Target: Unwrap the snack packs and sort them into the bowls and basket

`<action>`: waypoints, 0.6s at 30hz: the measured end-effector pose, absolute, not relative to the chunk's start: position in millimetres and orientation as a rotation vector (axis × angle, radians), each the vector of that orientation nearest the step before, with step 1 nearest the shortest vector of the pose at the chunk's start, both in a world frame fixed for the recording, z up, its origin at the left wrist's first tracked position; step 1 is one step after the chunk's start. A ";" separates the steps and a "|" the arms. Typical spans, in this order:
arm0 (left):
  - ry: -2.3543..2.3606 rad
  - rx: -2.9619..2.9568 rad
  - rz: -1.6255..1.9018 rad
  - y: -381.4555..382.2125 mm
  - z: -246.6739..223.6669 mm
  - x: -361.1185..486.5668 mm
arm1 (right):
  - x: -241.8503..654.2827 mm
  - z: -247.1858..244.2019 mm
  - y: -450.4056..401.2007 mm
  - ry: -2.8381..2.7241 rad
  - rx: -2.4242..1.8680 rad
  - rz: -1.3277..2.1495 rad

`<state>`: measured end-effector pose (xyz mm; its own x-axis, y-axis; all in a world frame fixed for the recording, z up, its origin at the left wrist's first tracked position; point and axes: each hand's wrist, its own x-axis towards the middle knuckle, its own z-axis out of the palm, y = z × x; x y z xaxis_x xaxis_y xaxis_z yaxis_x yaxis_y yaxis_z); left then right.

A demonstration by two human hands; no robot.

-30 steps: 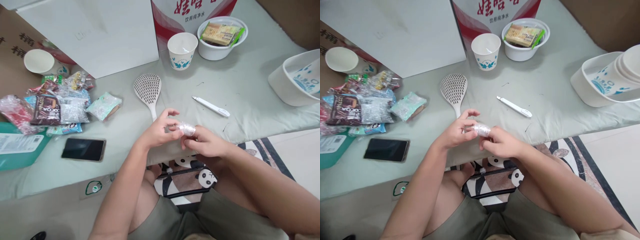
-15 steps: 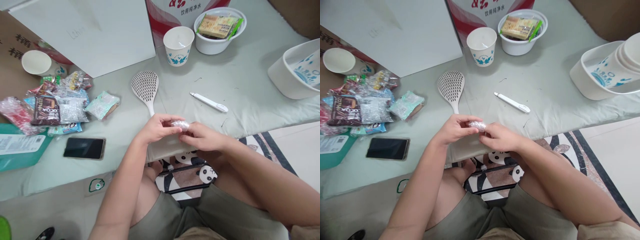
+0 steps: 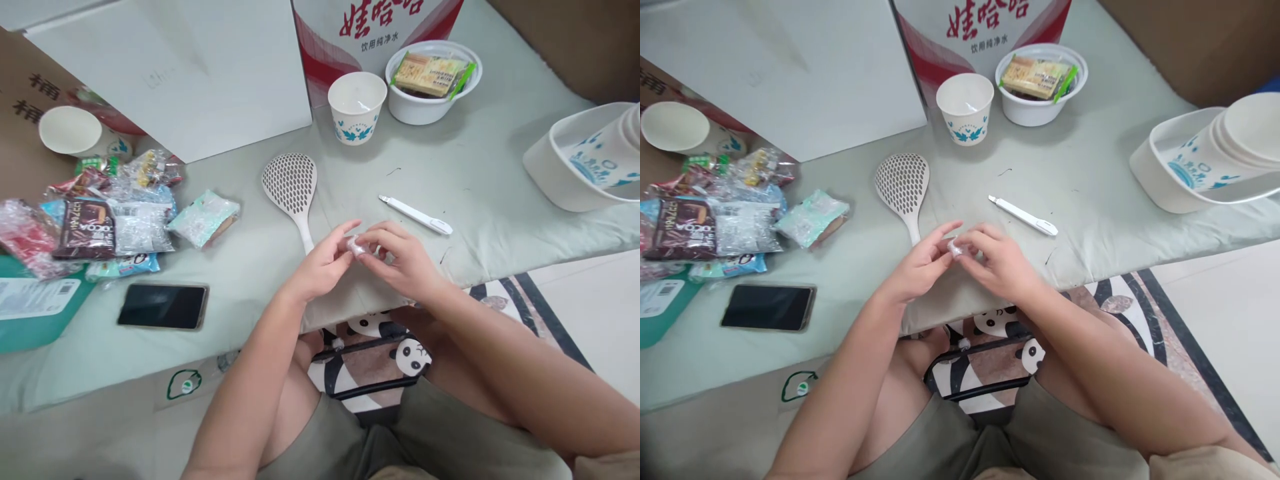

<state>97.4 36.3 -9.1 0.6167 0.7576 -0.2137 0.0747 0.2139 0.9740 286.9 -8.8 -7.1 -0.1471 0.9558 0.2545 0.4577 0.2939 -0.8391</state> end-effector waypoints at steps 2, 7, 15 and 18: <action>0.803 1.240 0.605 36.3 -7.3 103.3 | 282.9 -8.9 -9.4 -1.782 -1.257 0.628; 0.783 1.172 0.683 45.1 3.4 105.0 | 276.9 -3.9 -9.2 -1.836 -1.309 0.506; 0.861 0.983 0.963 57.6 8.1 84.5 | 304.9 47.7 97.7 -1.939 -1.605 0.198; 0.902 0.930 1.044 61.0 7.0 76.8 | 315.6 70.3 170.2 -1.973 -1.724 -0.041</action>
<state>76.8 61.0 7.0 0.2488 0.9558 -0.1564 -0.2938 0.2284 0.9282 315.6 170.2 70.3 -0.0587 0.9172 0.3940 0.9327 0.1911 -0.3059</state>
